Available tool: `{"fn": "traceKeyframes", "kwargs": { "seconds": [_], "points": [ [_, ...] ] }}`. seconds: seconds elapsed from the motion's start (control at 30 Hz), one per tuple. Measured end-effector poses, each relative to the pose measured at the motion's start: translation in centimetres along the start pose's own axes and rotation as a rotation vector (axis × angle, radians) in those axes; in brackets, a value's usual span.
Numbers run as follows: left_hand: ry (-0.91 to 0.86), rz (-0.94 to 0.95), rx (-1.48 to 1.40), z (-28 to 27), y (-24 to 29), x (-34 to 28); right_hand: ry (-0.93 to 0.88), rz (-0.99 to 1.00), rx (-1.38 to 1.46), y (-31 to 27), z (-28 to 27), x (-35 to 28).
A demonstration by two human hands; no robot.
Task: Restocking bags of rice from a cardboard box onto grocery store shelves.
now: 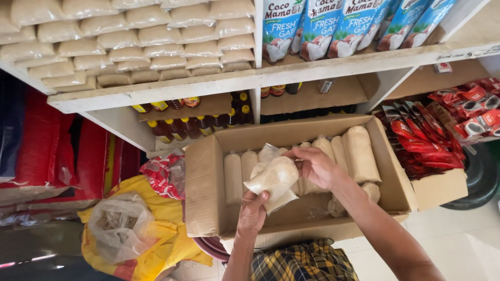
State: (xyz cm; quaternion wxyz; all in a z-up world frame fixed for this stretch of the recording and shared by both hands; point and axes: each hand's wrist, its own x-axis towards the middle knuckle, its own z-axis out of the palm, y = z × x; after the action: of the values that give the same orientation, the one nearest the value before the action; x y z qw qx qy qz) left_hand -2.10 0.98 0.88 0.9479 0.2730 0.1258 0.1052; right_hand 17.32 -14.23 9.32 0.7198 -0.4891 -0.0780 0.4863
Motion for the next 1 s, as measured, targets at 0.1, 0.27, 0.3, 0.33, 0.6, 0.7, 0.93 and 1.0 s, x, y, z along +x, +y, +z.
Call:
{"fn": "traceKeyframes", "kwargs": {
  "seconds": [0.1, 0.27, 0.3, 0.33, 0.6, 0.7, 0.93, 1.0],
  "points": [
    [-0.007, 0.059, -0.022, 0.8, 1.3, -0.3, 0.012, -0.037, 0.067, 0.0, 1.9, 0.0],
    [-0.042, 0.146, -0.024, 0.8, 2.2, -0.5, 0.039, -0.101, -0.02, 1.3, 4.4, 0.7],
    [-0.043, 0.154, -0.041, 0.9, 2.2, -0.5, 0.05, -0.145, -0.062, 1.6, 4.8, 0.8],
    [-0.045, 0.162, -0.058, 0.9, 2.3, -0.6, 0.062, -0.19, -0.104, 1.8, 5.3, 0.8],
    [-0.043, 0.231, -0.115, -0.3, 2.6, -0.5, -0.108, -0.293, -0.127, 1.7, 8.5, -0.7],
    [-0.06, 0.263, -0.089, 0.0, 3.6, -0.8, -0.215, -0.273, -0.085, 1.4, 10.5, -1.5],
    [-0.059, 0.315, -0.003, -1.3, 4.7, -1.1, -0.116, -0.339, -0.186, 3.3, 12.2, -0.8],
    [-0.026, 0.312, 0.018, -0.1, 5.9, -1.5, -0.094, -0.42, -0.302, 3.7, 12.3, 0.0]
  ]
}}
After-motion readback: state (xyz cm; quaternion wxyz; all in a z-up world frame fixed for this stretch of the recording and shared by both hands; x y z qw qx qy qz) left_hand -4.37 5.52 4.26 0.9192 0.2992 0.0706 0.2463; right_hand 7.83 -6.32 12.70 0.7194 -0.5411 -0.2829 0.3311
